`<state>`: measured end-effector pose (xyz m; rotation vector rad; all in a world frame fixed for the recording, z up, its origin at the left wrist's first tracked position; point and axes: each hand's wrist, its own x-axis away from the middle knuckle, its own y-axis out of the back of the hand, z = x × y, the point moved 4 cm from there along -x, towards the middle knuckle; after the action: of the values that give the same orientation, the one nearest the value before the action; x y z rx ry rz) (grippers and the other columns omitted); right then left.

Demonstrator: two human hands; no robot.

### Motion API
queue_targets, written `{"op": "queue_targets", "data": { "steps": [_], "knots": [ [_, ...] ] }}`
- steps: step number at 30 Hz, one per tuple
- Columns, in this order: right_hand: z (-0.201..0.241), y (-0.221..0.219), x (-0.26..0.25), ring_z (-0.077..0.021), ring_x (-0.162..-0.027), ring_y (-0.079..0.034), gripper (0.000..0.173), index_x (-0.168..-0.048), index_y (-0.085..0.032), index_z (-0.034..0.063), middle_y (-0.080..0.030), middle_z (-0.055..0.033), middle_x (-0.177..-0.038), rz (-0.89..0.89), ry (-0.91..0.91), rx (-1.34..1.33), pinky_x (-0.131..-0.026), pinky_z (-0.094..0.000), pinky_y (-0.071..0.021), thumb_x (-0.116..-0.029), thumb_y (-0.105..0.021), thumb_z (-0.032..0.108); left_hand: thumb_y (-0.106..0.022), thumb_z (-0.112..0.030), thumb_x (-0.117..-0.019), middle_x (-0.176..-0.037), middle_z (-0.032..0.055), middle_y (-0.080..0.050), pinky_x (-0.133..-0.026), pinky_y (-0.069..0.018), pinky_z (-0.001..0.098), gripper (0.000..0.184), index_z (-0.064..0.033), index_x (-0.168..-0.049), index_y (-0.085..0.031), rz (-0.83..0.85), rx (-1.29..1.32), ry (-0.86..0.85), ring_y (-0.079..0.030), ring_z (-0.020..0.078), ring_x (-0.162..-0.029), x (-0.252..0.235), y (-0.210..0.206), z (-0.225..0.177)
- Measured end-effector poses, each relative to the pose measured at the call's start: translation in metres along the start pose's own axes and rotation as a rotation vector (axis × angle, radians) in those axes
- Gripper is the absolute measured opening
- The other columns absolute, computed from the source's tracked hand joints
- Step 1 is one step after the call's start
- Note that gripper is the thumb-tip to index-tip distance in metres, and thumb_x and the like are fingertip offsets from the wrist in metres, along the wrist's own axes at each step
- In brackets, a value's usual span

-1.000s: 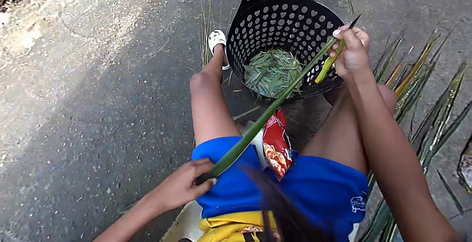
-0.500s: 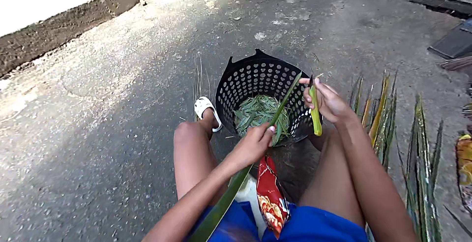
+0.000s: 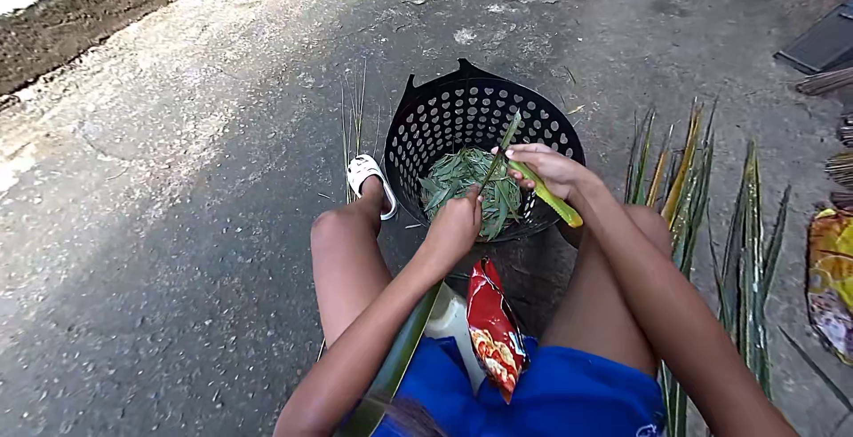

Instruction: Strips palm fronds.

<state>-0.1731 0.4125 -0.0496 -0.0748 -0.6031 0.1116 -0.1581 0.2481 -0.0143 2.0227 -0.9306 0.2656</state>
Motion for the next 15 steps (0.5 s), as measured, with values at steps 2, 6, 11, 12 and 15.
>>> {"op": "queue_targets", "data": {
  "steps": [2, 6, 11, 12, 15],
  "knots": [
    [-0.002, -0.021, 0.008, 0.0039, -0.049, -0.044, 0.021, -0.115, -0.052, 0.0052, -0.048, 0.0076, -0.065, 0.202, -0.063, 0.059, -0.048, -0.0096, -0.0382, -0.1107, -0.031, 0.008, -0.026, -0.014, -0.1132, -0.123, 0.0342, -0.063, -0.107, -0.0426, 0.0518, 0.046, 0.0115, -0.146, -0.045, -0.010, -0.016, 0.020, -0.061, 0.0433, -0.121, -0.002, 0.001, 0.003],
    [-0.005, -0.035, 0.010, 0.0051, -0.051, -0.043, 0.023, -0.128, -0.048, 0.0002, -0.049, 0.0065, -0.070, 0.309, -0.102, 0.158, -0.048, -0.0084, -0.0366, -0.1096, -0.034, 0.004, -0.029, -0.013, -0.1127, -0.117, 0.0337, -0.065, -0.104, -0.0440, 0.0524, 0.043, 0.0133, -0.139, -0.051, -0.062, -0.015, 0.003, -0.062, 0.0439, -0.116, 0.002, 0.001, 0.007],
    [0.004, -0.011, -0.010, 0.0019, -0.050, -0.042, 0.027, -0.133, -0.049, -0.0026, -0.047, 0.0041, -0.069, 0.075, -0.044, 0.209, -0.047, -0.0121, -0.0356, -0.1103, -0.036, 0.005, -0.028, -0.015, -0.1134, -0.120, 0.0332, -0.066, -0.105, -0.0434, 0.0517, 0.046, 0.0066, -0.153, -0.039, -0.066, -0.024, 0.005, -0.062, 0.0444, -0.118, 0.002, -0.002, 0.008],
    [0.008, -0.003, -0.014, 0.0017, -0.051, -0.042, 0.025, -0.129, -0.050, -0.0024, -0.047, 0.0041, -0.071, -0.001, -0.020, 0.186, -0.048, -0.0124, -0.0361, -0.1106, -0.036, 0.007, -0.028, -0.015, -0.1135, -0.120, 0.0335, -0.066, -0.106, -0.0433, 0.0516, 0.046, 0.0069, -0.152, -0.040, -0.066, -0.030, -0.001, -0.062, 0.0447, -0.118, 0.002, -0.003, 0.008],
    [0.020, 0.026, -0.020, -0.0006, -0.054, -0.044, 0.024, -0.127, -0.051, -0.0003, -0.049, 0.0026, -0.076, -0.298, 0.028, 0.033, -0.050, -0.0150, -0.0379, -0.1117, -0.037, 0.012, -0.028, -0.015, -0.1133, -0.120, 0.0337, -0.065, -0.106, -0.0436, 0.0510, 0.046, 0.0084, -0.150, -0.042, -0.066, -0.031, -0.007, -0.063, 0.0445, -0.118, 0.007, -0.006, 0.009]
  ]
}}
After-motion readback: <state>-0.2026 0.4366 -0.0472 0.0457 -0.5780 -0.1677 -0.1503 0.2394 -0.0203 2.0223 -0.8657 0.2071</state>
